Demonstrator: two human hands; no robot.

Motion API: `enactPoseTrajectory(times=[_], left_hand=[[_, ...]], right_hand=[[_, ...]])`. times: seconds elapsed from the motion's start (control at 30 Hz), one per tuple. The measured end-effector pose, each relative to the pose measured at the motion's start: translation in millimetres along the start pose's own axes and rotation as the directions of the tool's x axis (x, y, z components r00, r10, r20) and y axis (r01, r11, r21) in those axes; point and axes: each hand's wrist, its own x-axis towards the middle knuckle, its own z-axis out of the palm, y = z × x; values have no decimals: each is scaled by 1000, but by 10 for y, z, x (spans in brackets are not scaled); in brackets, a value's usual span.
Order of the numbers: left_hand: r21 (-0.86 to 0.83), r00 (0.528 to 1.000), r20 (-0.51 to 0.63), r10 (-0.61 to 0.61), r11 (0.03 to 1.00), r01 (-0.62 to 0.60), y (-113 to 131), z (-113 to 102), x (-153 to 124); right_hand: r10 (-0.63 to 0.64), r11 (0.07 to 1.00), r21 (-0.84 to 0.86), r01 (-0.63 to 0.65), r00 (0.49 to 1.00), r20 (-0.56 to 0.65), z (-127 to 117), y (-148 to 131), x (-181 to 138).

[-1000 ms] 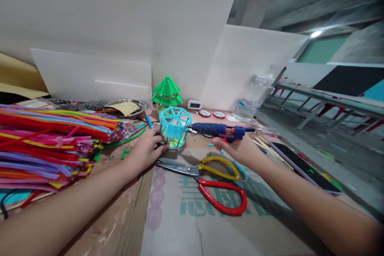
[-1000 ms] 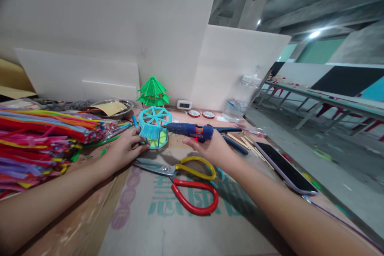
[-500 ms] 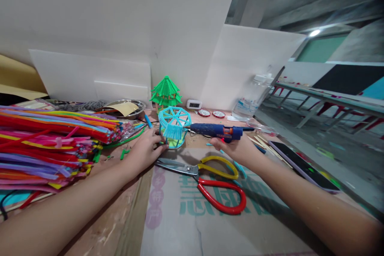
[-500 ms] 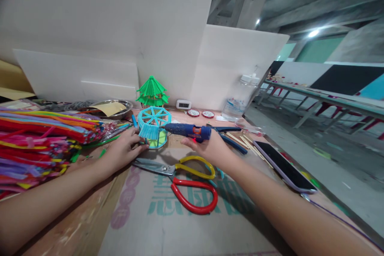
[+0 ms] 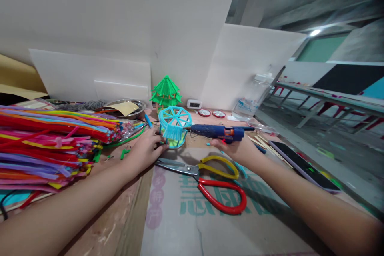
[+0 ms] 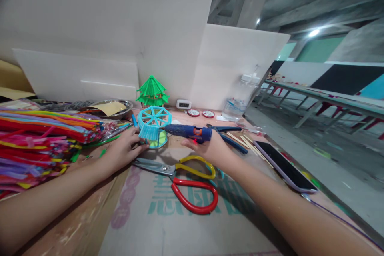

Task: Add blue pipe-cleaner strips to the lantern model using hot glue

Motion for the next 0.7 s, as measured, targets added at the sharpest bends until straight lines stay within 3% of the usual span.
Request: enactPoseTrajectory(times=[0.7], left_hand=[[3,1000,-1,-10,1000,10,-6,5,1]], right_hand=[[5,999,-48,-5,1000,-8,19,128,-50]])
